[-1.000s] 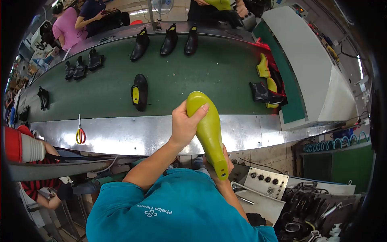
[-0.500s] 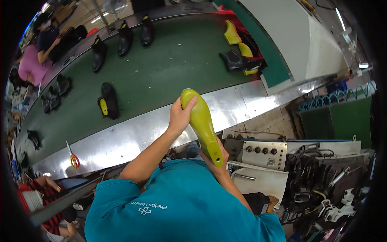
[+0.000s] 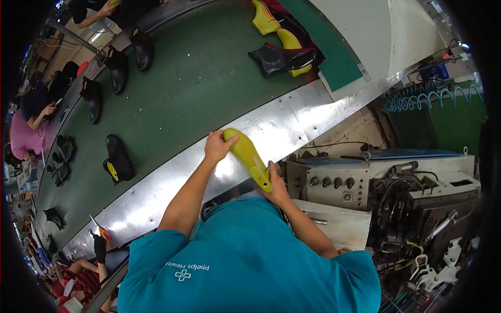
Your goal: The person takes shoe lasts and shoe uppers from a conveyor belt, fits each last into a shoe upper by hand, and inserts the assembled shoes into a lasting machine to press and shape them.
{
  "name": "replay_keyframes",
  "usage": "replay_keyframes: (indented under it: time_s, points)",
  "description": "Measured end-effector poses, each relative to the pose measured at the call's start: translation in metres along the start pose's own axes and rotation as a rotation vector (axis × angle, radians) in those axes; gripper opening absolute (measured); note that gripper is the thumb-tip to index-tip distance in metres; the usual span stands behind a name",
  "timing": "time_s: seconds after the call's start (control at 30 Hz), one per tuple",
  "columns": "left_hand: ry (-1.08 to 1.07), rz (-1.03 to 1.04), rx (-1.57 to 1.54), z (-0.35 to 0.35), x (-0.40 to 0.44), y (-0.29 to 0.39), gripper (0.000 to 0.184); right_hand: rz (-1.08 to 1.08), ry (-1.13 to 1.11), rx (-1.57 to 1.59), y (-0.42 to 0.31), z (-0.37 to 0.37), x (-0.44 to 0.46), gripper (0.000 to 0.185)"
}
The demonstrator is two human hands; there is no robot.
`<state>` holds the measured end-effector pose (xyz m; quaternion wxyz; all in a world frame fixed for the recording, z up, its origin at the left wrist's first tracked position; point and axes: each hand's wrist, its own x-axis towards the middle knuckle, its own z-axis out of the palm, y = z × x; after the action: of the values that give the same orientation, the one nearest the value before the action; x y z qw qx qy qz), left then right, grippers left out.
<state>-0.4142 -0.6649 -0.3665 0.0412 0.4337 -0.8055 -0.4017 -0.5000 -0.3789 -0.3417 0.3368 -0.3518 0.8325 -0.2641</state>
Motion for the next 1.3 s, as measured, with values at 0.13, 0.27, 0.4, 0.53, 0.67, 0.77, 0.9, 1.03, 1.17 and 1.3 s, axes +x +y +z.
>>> replay_keyframes:
  time_s: [0.13, 0.27, 0.4, 0.53, 0.67, 0.77, 0.9, 1.03, 1.17, 1.3]
  points:
    - [0.081, 0.005, -0.143, 0.005, -0.006, 0.002, 0.063, 0.08, -0.114, -0.347, 0.02, -0.061, 0.041, 0.072]
    - [0.133, -0.002, -0.225, 0.01, -0.009, -0.002, 0.062, 0.036, 0.319, -0.132, 0.015, -0.118, 0.165, 0.048]
    - [0.133, -0.022, -0.286, 0.012, -0.01, -0.001, 0.064, 0.278, 0.27, 0.877, -0.021, -0.125, 0.308, 0.034]
    - [0.149, -0.044, -0.305, 0.013, -0.011, 0.001, 0.065, 0.514, 0.397, 1.349, -0.054, -0.109, 0.391, 0.022]
    - [0.138, -0.026, -0.271, 0.008, -0.016, 0.001, 0.062, 0.335, 0.556, 0.693, -0.062, -0.091, 0.41, 0.026]
    - [0.183, -0.058, -0.398, 0.011, -0.01, -0.012, 0.059, -0.171, 0.809, 0.009, -0.113, -0.105, 0.338, 0.033]
    - [0.202, -0.3, -0.866, -0.028, 0.007, 0.006, 0.061, -0.134, 0.309, 0.403, -0.169, -0.136, 0.207, 0.031]
    - [-0.382, -0.264, -1.54, -0.064, 0.03, -0.004, 0.066, -0.231, 0.262, 1.634, -0.176, -0.119, 0.106, 0.032]
    - [-0.444, -0.03, -1.442, -0.113, -0.01, 0.05, 0.046, 0.122, 0.314, 1.83, -0.137, -0.09, 0.022, 0.037]
    - [-0.688, 0.0, -0.999, -0.13, -0.04, 0.068, 0.041, 0.097, 0.06, 2.031, -0.077, -0.043, -0.056, 0.055]
